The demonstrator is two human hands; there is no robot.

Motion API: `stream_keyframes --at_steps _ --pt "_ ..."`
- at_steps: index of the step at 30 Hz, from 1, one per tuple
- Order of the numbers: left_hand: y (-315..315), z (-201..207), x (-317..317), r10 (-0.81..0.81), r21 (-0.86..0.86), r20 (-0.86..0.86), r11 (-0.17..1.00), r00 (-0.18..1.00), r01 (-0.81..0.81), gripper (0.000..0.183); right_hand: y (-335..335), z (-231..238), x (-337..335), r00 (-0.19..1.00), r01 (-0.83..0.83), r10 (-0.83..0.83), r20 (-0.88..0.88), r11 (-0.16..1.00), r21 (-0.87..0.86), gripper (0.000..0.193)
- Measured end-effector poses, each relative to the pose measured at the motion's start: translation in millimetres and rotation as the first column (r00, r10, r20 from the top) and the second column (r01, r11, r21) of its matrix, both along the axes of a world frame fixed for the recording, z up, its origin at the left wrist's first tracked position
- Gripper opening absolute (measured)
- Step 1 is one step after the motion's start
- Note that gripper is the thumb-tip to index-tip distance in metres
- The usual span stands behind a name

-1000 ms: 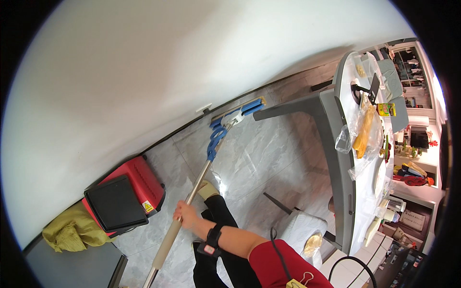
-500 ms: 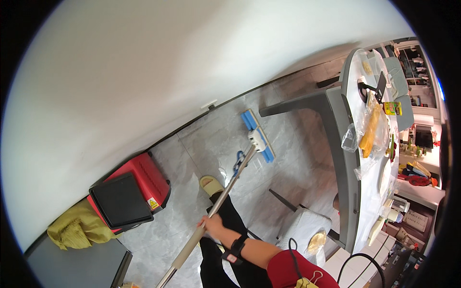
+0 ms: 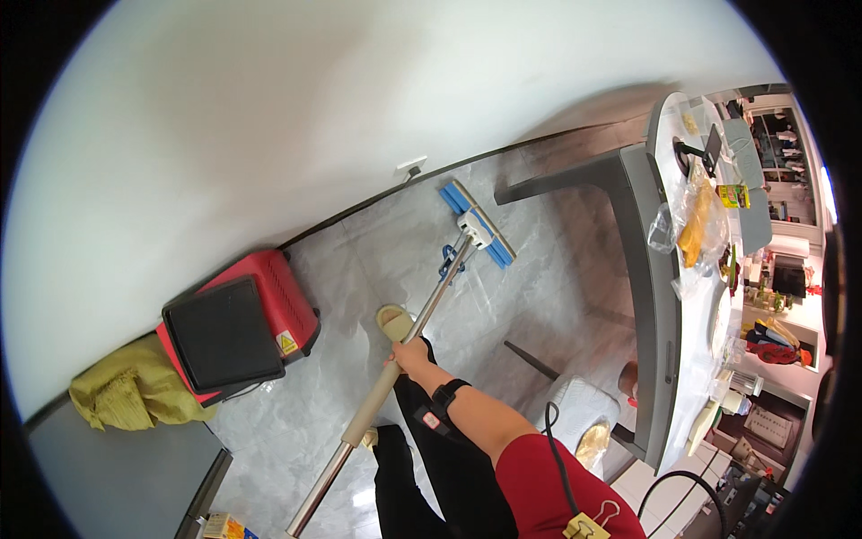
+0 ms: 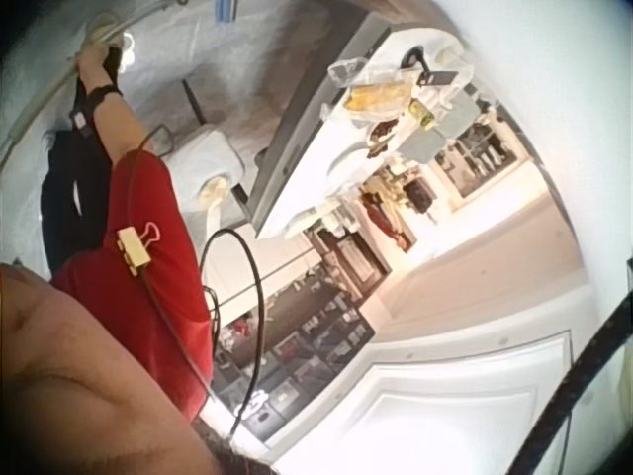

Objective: The person mops a tiled floor using a flat mop, moving it back and forth across the room. They reposition a chair to clean underneath it and continue mopping around furniture and a small heater.

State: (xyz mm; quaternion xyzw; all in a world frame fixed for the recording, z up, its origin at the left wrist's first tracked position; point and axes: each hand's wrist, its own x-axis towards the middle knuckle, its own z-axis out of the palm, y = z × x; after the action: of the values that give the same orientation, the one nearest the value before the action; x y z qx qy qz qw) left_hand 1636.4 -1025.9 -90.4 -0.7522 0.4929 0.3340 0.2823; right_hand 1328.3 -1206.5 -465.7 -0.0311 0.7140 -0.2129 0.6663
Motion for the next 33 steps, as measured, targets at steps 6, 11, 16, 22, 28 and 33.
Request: stream_keyframes --at_steps 6,11,16,22,28,33 --pt "161 -5 -10 0.275 0.184 -0.003 0.945 0.961 -0.270 0.048 96 -18 52 0.755 -0.588 0.522 -0.397 0.807 -0.057 0.030" --pt "316 -21 -8 0.477 0.169 -0.148 0.875 0.866 -0.453 0.045 193 -19 121 0.641 -0.689 0.613 -0.463 0.725 0.006 0.036" --pt "419 -7 7 0.584 0.208 -0.164 0.809 0.795 -0.550 0.050 303 -4 163 0.668 -0.677 0.573 -0.475 0.733 -0.068 0.039" --pt "476 -1 40 0.621 0.291 -0.073 0.762 0.781 -0.578 0.051 436 23 181 0.743 -0.604 0.544 -0.391 0.796 -0.039 0.039" --pt "499 -27 49 0.622 0.340 -0.050 0.746 0.781 -0.573 0.052 502 43 166 0.951 -0.304 0.294 0.098 0.946 0.114 0.030" --pt "472 -68 24 0.579 0.369 -0.138 0.783 0.803 -0.501 0.053 445 0 96 0.961 -0.262 0.238 -0.140 0.946 -0.190 0.019"
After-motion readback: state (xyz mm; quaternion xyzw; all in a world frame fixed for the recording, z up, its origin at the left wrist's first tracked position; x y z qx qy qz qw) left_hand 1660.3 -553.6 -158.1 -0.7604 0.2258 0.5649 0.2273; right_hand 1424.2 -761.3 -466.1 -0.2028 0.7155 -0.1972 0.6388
